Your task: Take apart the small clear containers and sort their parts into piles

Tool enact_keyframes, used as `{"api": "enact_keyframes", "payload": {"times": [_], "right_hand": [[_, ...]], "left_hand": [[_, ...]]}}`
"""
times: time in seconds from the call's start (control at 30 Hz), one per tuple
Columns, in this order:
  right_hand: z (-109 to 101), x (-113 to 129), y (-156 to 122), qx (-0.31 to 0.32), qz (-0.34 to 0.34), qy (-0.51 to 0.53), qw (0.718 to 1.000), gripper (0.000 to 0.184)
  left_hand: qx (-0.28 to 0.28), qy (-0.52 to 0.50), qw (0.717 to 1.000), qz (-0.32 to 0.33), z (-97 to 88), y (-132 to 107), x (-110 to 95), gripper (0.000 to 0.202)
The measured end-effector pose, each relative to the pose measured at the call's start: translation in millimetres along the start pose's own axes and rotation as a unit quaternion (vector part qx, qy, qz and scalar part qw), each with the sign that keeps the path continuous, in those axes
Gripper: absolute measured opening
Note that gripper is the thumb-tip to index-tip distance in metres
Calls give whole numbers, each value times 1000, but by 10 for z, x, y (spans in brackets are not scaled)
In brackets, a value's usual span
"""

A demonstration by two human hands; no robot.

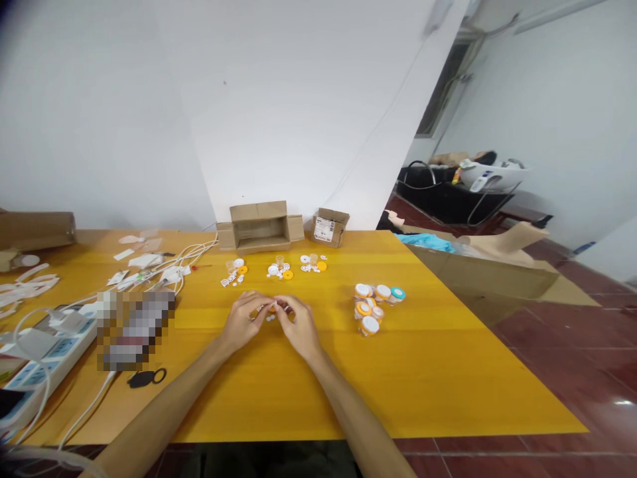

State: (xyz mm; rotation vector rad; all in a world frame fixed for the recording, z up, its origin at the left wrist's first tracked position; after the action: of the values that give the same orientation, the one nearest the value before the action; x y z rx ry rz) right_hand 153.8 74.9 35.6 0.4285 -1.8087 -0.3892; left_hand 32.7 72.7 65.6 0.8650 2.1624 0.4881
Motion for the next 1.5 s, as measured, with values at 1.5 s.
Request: {"api": "enact_keyframes", "payload": {"times": [1.5], "right_hand": [[104, 5, -35, 64, -32, -302, 951, 15]], "left_hand": [[116, 124, 985, -37, 143, -20, 123, 22]]}}
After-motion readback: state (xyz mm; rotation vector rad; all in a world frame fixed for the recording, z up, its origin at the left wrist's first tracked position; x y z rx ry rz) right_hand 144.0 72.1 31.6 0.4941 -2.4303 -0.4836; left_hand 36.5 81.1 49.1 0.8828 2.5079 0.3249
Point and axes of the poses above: each hand's wrist, its own y-axis towards the middle knuckle, its own z-axis out of the palm, x = y × z, the point moved 10 cm from there along y, towards the middle knuckle, and after that the axes turned 4 degrees about x, right-handed, at the moved point
